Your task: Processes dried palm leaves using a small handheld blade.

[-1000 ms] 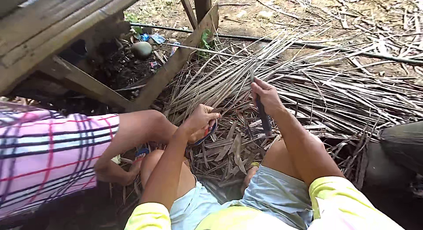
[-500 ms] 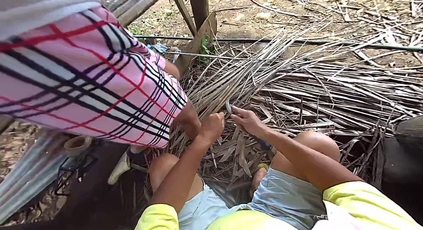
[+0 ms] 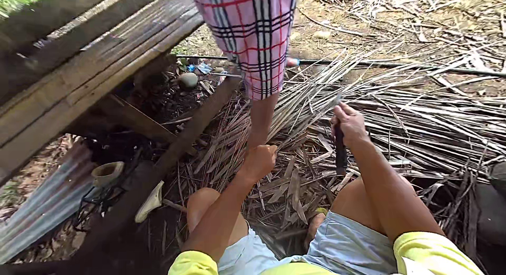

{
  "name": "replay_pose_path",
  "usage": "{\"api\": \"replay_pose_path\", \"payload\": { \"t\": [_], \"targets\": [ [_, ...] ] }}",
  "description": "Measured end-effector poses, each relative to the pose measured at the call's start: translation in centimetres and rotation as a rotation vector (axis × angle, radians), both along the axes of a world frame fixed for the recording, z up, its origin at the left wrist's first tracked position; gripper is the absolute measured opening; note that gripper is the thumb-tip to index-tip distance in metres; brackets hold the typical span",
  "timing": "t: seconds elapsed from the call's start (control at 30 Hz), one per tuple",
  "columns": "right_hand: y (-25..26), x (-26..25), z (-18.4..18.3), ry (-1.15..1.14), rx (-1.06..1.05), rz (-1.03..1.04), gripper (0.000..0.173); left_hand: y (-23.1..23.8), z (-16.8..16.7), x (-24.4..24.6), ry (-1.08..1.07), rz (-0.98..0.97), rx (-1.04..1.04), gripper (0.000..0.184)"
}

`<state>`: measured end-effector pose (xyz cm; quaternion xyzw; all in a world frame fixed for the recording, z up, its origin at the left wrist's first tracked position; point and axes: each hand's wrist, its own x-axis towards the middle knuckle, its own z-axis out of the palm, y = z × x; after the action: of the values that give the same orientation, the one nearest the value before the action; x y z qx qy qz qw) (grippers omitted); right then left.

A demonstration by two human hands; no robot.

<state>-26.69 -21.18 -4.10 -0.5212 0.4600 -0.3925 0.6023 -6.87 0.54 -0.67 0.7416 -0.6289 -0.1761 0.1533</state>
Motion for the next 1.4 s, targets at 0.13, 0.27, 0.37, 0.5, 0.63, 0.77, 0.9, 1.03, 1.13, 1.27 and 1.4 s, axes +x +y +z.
{"api": "replay_pose_path", "payload": {
  "t": [0.13, 0.27, 0.37, 0.5, 0.63, 0.77, 0.9, 1.03, 1.13, 1.27, 1.4],
  "targets": [
    [-2.7, -3.5, 0.0, -0.149, -0.022, -0.372, 0.040, 1.0, 0.5, 1.5, -0.020, 0.021, -0.046, 0.027],
    [-2.5, -4.4, 1.0, -0.374, -0.035, -0.623, 0.024, 0.8, -0.4, 2.7, -0.182, 0.086, -0.390, 0.015],
    [-1.5, -3.8, 1.7, -0.472, -0.095, -0.639, 0.027, 0.8, -0.2, 3.4, -0.218, 0.177, -0.517, 0.013],
    [-1.5, -3.5, 1.9, -0.510, -0.156, -0.670, 0.028, 1.2, 0.5, 4.7, -0.166, 0.323, -0.595, 0.017],
    [-2.2, -4.6, 2.2, -0.551, -0.104, -0.738, 0.031, 2.1, 1.5, 6.7, -0.202, 0.452, -0.661, 0.019],
    [-3.3, -6.3, 1.9, -0.605, -0.088, -0.831, 0.029, 4.1, 2.6, 9.8, -0.213, 0.666, -0.660, 0.019],
    [-4.8, -8.2, 1.0, -0.616, -0.033, -0.910, 0.030, 5.9, 4.0, 12.1, -0.047, 1.034, -0.750, 0.021],
    [-5.5, -9.6, 0.5, -0.663, 0.041, -0.997, 0.029, 7.4, 3.9, 14.4, 0.268, 1.290, -0.946, 0.017],
    [-5.7, -10.2, -0.1, -0.669, 0.121, -0.942, 0.025, 7.8, 3.9, 15.0, 0.500, 1.268, -1.130, 0.017],
    [-3.2, -7.1, 1.2, -0.408, 0.204, -0.441, 0.023, 5.6, 3.2, 12.6, 0.477, 0.914, -0.997, 0.027],
    [2.2, -0.8, 2.0, -0.171, 0.100, 0.317, 0.037, 1.8, 1.0, 8.4, 0.529, 0.753, -0.637, 0.027]
  ]
}}
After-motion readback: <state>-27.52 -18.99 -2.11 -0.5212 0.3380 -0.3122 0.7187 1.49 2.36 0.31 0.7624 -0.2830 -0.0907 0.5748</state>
